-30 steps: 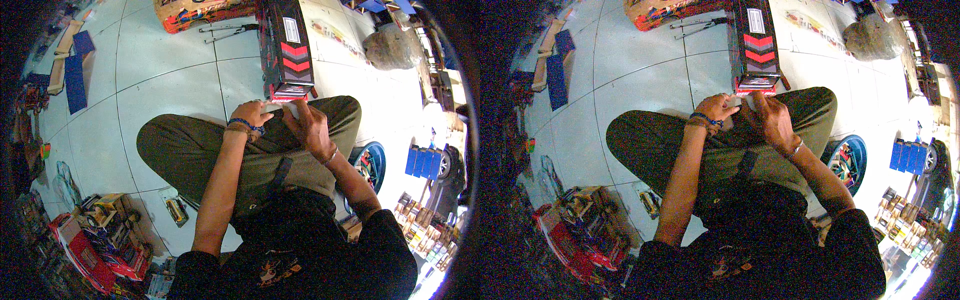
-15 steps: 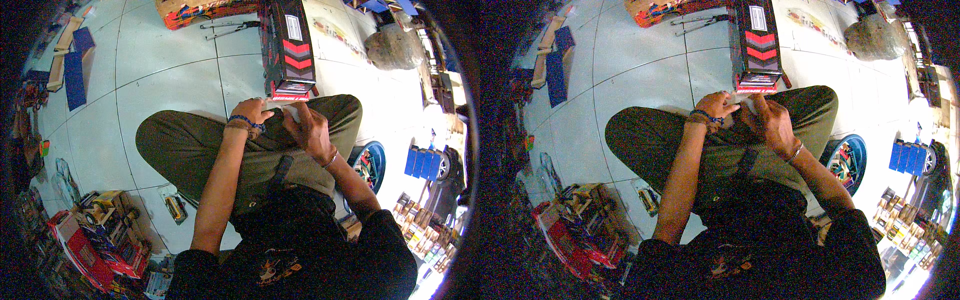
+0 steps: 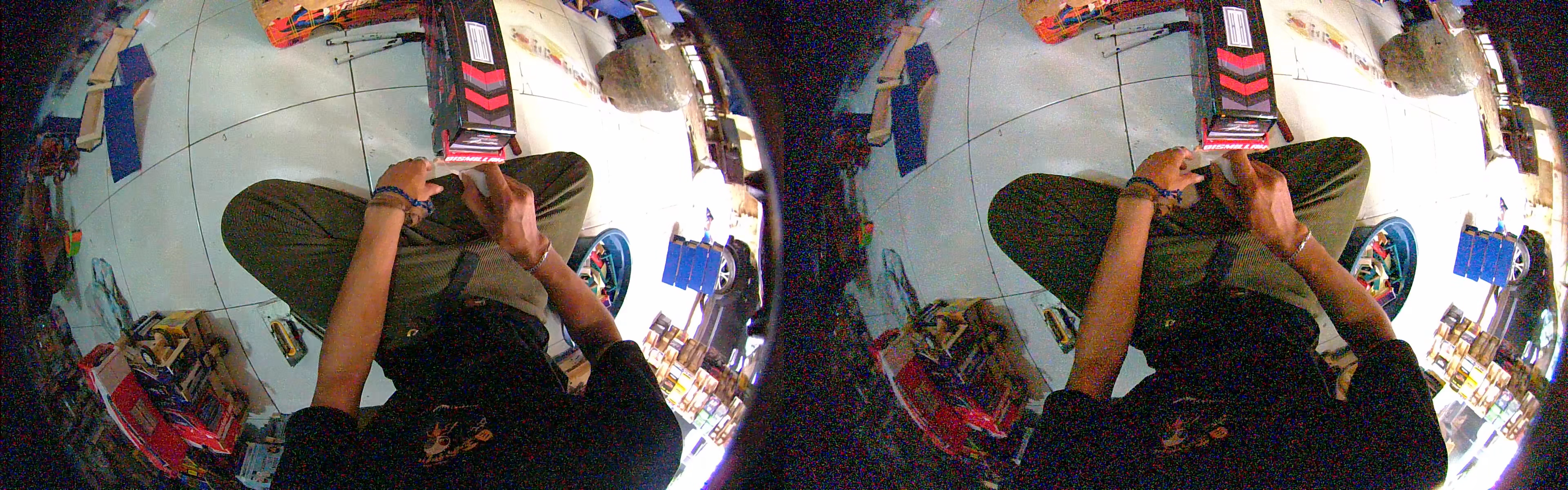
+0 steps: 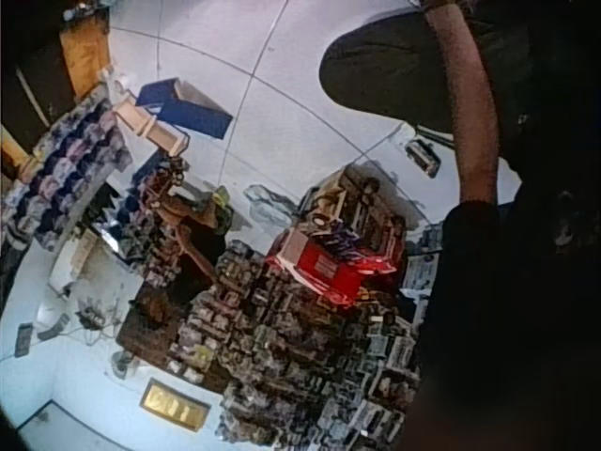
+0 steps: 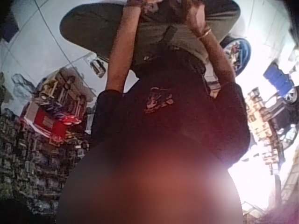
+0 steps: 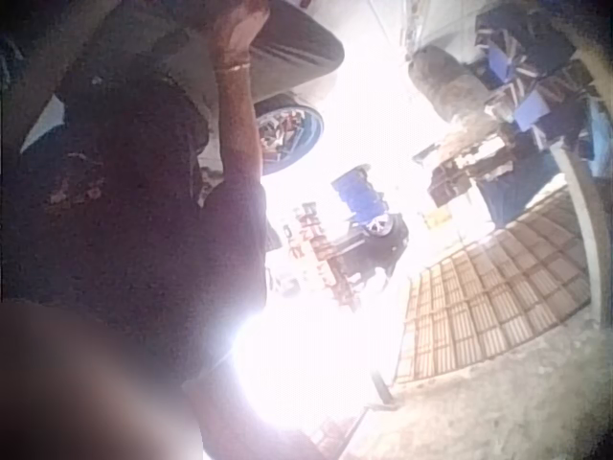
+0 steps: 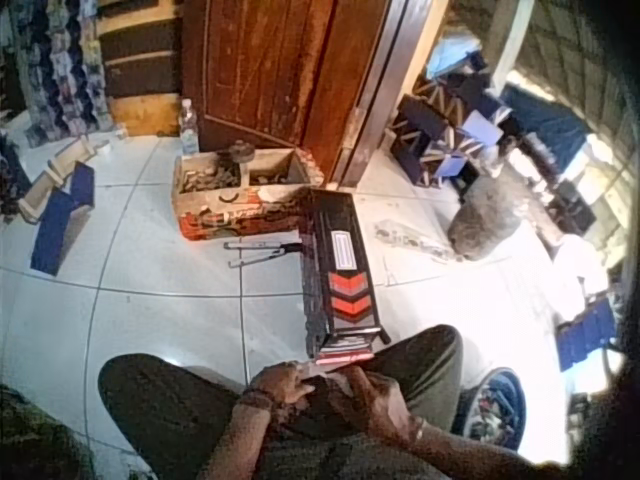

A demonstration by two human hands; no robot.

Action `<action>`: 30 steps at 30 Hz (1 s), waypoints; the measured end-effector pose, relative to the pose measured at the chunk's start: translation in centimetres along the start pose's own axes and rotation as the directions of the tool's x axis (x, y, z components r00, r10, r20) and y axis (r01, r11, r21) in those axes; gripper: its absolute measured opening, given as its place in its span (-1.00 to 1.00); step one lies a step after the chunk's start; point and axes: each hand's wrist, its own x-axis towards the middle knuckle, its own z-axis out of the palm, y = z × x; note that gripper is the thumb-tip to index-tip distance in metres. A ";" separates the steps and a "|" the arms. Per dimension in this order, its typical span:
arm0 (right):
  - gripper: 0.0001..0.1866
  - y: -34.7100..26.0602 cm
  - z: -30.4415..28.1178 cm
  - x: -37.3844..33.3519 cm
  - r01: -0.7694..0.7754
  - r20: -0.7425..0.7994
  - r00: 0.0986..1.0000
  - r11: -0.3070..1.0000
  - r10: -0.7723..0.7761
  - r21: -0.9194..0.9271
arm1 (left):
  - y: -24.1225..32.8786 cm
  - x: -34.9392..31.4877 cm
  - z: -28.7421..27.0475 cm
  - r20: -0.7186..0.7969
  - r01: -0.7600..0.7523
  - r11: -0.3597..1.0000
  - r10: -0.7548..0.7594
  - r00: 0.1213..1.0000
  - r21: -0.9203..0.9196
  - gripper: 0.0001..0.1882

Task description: The person sits on the floor and assembles a drift car by attaching wheels to a box chassis. They use a hammer to tap the wheels into place and a utility knife to cut the box. The person handles the box, wheels, hammer, and knife during the process.

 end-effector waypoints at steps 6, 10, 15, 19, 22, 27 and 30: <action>-0.77 0.5 0.0 -0.2 -0.011 0.000 1.000 1.000 0.011 -0.023 | -1.7 0.5 1.2 -0.097 0.004 0.997 0.004 0.995 0.079 -0.52; -0.67 0.7 -1.0 -0.6 0.008 -0.098 0.995 1.000 -0.010 -0.014 | -1.7 0.2 0.3 -0.432 0.038 0.998 -0.014 0.902 0.046 -0.59; -0.76 2.8 -3.9 -3.7 -0.231 -0.264 0.926 0.959 0.269 0.166 | 2.2 0.1 -4.4 -0.590 -0.022 0.933 -0.209 0.780 -0.359 -0.36; -0.77 9.0 -4.0 -5.8 -0.285 -0.384 0.738 0.773 0.555 0.567 | 9.2 2.6 -6.3 -0.782 -0.088 0.978 -0.095 0.616 -0.188 -0.19; -0.75 14.9 -3.1 -6.2 -0.300 -0.548 0.694 0.879 0.468 0.371 | 15.8 6.0 -4.5 -0.650 0.057 0.987 -0.141 0.747 -0.148 0.17; -0.67 19.3 -1.7 -6.9 -0.379 -0.551 0.552 0.777 0.626 0.503 | 19.1 9.0 -3.8 -0.410 0.458 0.884 -0.455 0.791 -0.098 0.54; -0.64 19.0 -1.2 -6.9 -0.376 -0.561 0.573 0.800 0.597 0.468 | 18.7 9.3 -5.3 -0.317 0.503 0.845 -0.535 0.783 -0.184 0.64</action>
